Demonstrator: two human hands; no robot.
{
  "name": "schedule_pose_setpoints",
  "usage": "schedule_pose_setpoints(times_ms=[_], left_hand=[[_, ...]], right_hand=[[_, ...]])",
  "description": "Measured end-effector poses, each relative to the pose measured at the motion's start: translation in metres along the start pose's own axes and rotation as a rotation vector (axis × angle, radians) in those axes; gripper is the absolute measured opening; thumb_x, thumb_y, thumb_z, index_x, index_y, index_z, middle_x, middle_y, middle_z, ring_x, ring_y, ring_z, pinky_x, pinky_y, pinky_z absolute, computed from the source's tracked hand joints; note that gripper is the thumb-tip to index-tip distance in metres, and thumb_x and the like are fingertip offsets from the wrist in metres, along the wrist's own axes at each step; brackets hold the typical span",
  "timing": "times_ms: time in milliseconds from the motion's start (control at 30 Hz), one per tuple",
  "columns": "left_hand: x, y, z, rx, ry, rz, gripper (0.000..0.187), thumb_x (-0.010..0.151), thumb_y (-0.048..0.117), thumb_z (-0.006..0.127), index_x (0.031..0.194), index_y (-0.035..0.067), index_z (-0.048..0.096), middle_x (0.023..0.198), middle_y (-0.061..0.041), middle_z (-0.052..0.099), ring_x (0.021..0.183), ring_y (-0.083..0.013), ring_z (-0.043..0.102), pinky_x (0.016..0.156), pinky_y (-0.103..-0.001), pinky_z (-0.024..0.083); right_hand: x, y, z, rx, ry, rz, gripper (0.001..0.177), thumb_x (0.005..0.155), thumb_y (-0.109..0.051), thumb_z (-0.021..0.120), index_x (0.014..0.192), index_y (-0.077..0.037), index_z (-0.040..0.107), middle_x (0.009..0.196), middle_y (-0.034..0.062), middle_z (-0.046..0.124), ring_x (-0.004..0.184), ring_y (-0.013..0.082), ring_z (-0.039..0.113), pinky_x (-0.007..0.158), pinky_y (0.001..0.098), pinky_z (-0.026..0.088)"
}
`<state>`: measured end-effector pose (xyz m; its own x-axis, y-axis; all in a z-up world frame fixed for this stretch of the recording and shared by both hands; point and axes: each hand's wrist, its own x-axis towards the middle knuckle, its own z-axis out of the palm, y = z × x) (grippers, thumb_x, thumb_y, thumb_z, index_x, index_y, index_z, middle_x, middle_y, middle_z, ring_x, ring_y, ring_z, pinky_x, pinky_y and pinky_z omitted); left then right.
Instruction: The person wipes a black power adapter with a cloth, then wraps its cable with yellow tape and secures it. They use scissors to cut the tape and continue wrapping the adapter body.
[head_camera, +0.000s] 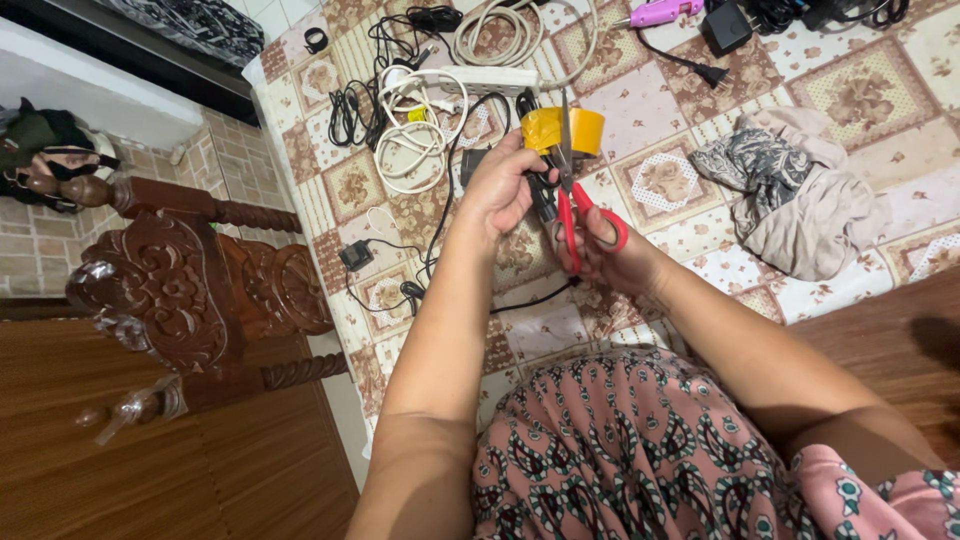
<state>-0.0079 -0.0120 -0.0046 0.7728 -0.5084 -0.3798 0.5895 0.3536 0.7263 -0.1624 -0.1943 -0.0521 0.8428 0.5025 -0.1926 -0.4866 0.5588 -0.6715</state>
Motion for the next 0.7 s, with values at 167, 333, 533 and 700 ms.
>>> schedule_pose_setpoints(times_ms=[167,333,533,700], left_hand=[[-0.002,0.0,0.01,0.074,0.016,-0.011,0.063,0.09,-0.016,0.055,0.151,-0.003,0.052,0.126,-0.017,0.07,0.097,-0.0229,0.071,0.078,-0.033,0.062],[0.001,-0.005,0.02,0.134,0.034,-0.028,0.065,0.088,-0.015,0.055,0.15,0.001,0.051,0.124,-0.014,0.071,0.092,-0.0208,0.071,0.072,-0.03,0.062],[0.016,-0.021,0.02,0.17,0.0,-0.062,0.062,0.088,-0.015,0.056,0.148,-0.003,0.053,0.115,-0.016,0.072,0.086,-0.0215,0.07,0.071,-0.032,0.062],[0.025,-0.033,0.021,0.235,-0.008,-0.056,0.059,0.088,-0.017,0.056,0.145,-0.003,0.055,0.113,-0.015,0.072,0.084,-0.0207,0.07,0.07,-0.032,0.061]], right_hand=[[-0.002,0.004,0.002,-0.048,0.043,-0.066,0.076,0.093,-0.086,0.057,0.115,-0.013,0.065,0.079,0.0052,0.065,0.064,0.0124,0.052,0.055,0.0262,0.035],[-0.01,0.01,0.004,-0.043,0.062,-0.156,0.07,0.107,-0.076,0.056,0.108,-0.006,0.064,0.074,0.0046,0.059,0.058,0.0105,0.043,0.051,0.0253,0.031],[-0.014,0.014,0.001,-0.055,0.218,-0.09,0.048,0.107,-0.058,0.063,0.108,-0.01,0.063,0.069,0.0028,0.056,0.052,0.0105,0.042,0.046,0.0258,0.032],[-0.017,0.016,-0.003,-0.086,0.223,-0.149,0.042,0.108,-0.052,0.066,0.11,-0.01,0.064,0.069,0.0032,0.056,0.054,0.0113,0.044,0.048,0.0265,0.034]])
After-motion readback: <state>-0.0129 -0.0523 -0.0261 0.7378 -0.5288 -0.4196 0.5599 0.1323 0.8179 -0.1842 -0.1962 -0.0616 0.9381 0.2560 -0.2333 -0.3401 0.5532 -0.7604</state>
